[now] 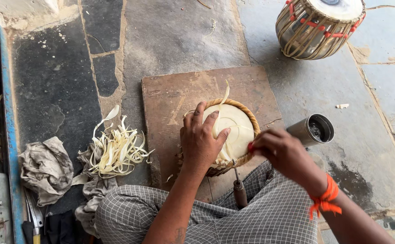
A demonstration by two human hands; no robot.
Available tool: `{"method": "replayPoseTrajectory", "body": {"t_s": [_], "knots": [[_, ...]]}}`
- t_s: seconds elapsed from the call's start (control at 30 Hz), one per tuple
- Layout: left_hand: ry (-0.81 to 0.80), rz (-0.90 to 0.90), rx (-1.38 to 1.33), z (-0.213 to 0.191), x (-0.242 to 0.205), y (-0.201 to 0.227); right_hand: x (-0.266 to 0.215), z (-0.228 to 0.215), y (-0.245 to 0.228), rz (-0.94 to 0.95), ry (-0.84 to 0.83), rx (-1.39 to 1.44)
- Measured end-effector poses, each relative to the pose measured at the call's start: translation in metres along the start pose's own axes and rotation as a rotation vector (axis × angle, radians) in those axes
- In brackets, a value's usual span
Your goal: The person sits on the floor and uses a metal awl to thread a long strip of light-colored material through the woven rim of a small drum. They repeatedly pull the strip through the holes, tighten it, and occasionally wipe the drumhead with a red cloth. The task involves precise hand movements to secure the drumhead.
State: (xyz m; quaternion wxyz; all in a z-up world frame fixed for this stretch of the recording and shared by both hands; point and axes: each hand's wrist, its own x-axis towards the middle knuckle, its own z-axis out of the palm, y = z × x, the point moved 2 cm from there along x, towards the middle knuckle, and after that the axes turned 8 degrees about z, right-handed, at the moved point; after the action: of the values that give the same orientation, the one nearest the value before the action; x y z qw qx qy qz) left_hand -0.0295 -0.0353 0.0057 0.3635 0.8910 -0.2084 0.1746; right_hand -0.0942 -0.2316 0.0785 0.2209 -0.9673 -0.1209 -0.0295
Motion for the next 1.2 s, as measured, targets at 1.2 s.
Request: {"method": "replayPoseTrajectory", "body": {"t_s": [1.2], "knots": [[-0.004, 0.024, 0.088, -0.004, 0.001, 0.003, 0.024, -0.01, 0.025, 0.273, 0.208, 0.268]]}}
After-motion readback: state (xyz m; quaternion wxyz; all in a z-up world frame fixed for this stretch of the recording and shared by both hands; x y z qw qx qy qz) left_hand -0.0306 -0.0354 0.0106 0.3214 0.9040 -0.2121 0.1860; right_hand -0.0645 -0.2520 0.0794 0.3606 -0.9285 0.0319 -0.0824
